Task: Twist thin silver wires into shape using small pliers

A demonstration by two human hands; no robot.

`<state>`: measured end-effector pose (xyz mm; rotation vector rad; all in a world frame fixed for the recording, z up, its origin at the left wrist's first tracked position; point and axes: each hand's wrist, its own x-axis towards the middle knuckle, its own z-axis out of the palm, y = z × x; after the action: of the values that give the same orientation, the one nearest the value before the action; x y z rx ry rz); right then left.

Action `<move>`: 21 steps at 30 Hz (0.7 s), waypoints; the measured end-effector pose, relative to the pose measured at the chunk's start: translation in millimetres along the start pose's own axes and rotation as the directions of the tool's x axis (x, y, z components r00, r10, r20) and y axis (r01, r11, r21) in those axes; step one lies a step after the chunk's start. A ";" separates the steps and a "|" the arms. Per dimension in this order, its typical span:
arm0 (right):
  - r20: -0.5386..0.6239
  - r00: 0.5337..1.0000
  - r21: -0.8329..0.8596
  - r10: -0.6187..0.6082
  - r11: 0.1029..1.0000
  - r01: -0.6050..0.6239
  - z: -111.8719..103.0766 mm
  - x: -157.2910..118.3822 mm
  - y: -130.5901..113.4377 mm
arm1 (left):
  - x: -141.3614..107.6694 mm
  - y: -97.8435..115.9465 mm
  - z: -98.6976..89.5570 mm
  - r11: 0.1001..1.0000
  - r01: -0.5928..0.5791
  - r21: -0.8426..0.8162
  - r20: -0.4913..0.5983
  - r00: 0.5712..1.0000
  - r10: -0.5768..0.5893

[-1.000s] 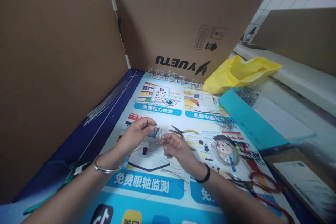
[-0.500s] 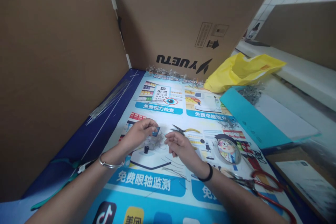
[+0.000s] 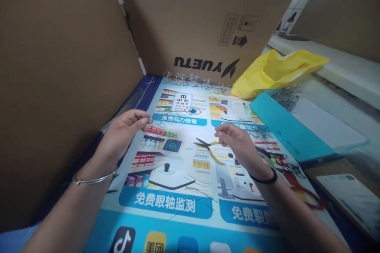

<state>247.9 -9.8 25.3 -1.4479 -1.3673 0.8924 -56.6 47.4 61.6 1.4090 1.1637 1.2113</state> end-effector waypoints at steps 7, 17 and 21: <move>0.397 0.915 -0.764 -0.078 0.524 0.376 -25.0 5.5 18.6 | -1.5 31.4 -32.6 0.979 -0.201 -0.003 -0.222 0.955 0.196; 0.556 0.831 -0.776 0.037 0.383 0.502 2.7 -10.6 19.2 | -11.7 54.1 -43.7 0.948 -0.318 -0.025 -0.326 0.899 0.293; 0.523 0.852 -0.787 0.036 0.405 0.466 15.9 -18.3 11.2 | -15.4 54.3 -37.4 0.949 -0.316 0.016 -0.320 0.897 0.304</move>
<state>234.4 -25.2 8.2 -1.7766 -2.6376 0.2417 -89.9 26.9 116.9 1.4447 1.1503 1.7297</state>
